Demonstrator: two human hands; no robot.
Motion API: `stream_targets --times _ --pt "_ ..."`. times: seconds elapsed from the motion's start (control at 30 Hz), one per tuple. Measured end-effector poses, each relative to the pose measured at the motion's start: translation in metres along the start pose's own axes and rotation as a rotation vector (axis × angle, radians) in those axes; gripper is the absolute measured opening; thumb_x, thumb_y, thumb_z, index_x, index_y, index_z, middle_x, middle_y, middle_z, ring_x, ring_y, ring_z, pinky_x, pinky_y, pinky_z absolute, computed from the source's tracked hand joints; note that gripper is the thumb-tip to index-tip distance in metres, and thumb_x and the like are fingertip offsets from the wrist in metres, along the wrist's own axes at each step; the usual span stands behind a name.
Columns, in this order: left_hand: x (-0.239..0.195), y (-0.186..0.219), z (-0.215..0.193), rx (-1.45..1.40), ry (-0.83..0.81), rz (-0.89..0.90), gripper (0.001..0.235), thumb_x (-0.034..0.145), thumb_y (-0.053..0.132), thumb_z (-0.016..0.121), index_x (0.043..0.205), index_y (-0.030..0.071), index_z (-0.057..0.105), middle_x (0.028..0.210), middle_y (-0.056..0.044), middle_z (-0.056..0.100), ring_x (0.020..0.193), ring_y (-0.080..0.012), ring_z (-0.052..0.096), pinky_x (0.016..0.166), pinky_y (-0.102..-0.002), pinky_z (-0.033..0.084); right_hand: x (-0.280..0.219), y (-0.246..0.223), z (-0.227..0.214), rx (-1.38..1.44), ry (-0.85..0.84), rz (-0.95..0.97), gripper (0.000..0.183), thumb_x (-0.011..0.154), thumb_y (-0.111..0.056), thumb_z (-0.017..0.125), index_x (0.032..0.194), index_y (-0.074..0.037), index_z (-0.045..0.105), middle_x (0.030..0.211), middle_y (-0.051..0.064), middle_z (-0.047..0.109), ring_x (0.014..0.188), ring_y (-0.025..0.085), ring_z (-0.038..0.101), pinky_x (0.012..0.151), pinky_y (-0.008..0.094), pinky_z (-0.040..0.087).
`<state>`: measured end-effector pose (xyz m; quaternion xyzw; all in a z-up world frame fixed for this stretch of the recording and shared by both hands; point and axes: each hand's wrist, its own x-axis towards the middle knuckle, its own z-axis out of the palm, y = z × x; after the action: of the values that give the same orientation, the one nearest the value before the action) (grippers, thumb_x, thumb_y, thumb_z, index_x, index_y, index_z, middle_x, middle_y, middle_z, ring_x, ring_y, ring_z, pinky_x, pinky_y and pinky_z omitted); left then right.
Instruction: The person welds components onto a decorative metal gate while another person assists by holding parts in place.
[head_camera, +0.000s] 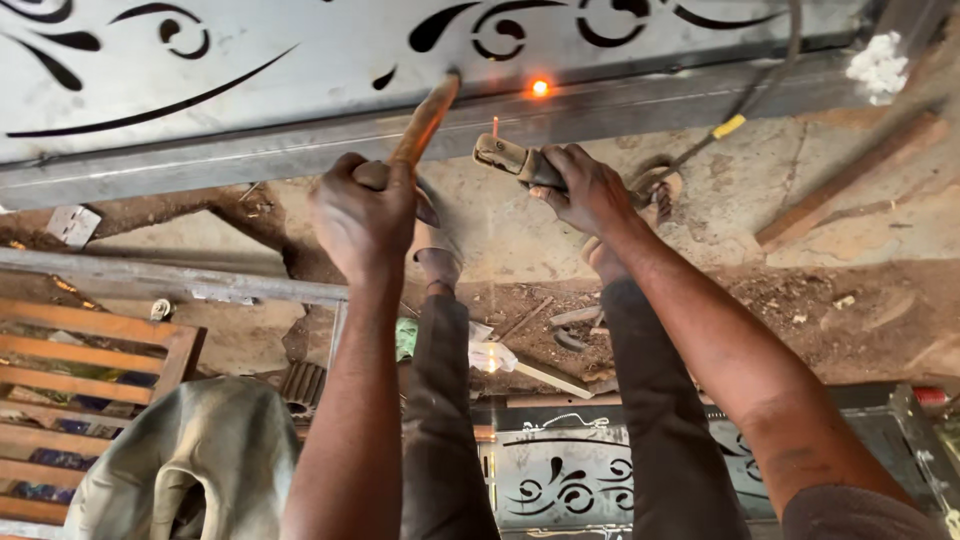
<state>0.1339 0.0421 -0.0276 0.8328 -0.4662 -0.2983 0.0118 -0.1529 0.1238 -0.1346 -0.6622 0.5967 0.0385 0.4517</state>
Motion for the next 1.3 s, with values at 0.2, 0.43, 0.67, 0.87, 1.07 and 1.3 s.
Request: stream_targets --times 0.2,0.43,0.67,0.87,1.07,1.3 --pt "0.020 -0.049 -0.022 0.161 0.038 -0.042 0.036 0.081 0.038 0.078 0.090 0.003 0.081 0.072 -0.019 0.074 0.063 -0.0339 0.074 0.058 -0.048 0.060 0.034 -0.013 0.029 -0.124 -0.156 0.049 0.069 0.088 -0.045 0.076 0.146 -0.017 0.050 0.113 0.018 0.068 0.093 0.036 0.071 0.081 0.052 0.057" --pt "0.027 -0.030 -0.032 0.263 -0.180 0.042 0.034 0.083 0.043 0.070 0.080 0.010 0.075 0.071 -0.014 0.074 0.060 -0.0316 0.073 0.057 -0.046 0.060 0.072 -0.028 0.035 -0.230 -0.268 0.091 0.055 0.098 -0.059 0.062 0.129 -0.015 0.051 0.098 0.018 0.072 0.088 0.041 0.071 0.082 0.057 0.053" --pt "0.031 -0.010 -0.043 0.245 -0.180 0.037 0.038 0.082 0.045 0.071 0.083 0.007 0.074 0.076 -0.016 0.074 0.064 -0.0342 0.074 0.061 -0.047 0.060 0.091 -0.026 0.036 -0.225 -0.317 0.124 0.051 0.102 -0.053 0.056 0.127 -0.009 0.048 0.089 0.024 0.071 0.089 0.043 0.071 0.087 0.060 0.050" --pt "0.030 -0.014 -0.037 0.225 -0.125 0.048 0.038 0.076 0.043 0.074 0.090 0.007 0.076 0.082 -0.016 0.076 0.071 -0.0352 0.075 0.066 -0.047 0.060 0.097 -0.038 0.035 -0.229 -0.291 0.117 0.043 0.101 -0.046 0.060 0.128 -0.011 0.058 0.102 0.025 0.071 0.098 0.045 0.070 0.092 0.058 0.051" --pt "0.035 -0.007 -0.037 0.242 -0.160 0.011 0.039 0.076 0.044 0.076 0.092 0.008 0.076 0.082 -0.016 0.075 0.072 -0.0346 0.075 0.066 -0.047 0.060 0.102 -0.053 0.022 -0.174 -0.293 0.213 0.047 0.096 -0.043 0.063 0.127 -0.009 0.060 0.105 0.024 0.073 0.103 0.044 0.070 0.095 0.058 0.050" --pt "0.035 0.002 -0.044 0.210 -0.210 -0.070 0.032 0.079 0.042 0.073 0.084 0.010 0.076 0.079 -0.014 0.075 0.072 -0.0331 0.075 0.070 -0.046 0.060 0.105 -0.063 0.012 -0.163 -0.326 0.215 0.047 0.097 -0.045 0.062 0.126 -0.008 0.056 0.101 0.023 0.073 0.099 0.044 0.069 0.092 0.060 0.048"
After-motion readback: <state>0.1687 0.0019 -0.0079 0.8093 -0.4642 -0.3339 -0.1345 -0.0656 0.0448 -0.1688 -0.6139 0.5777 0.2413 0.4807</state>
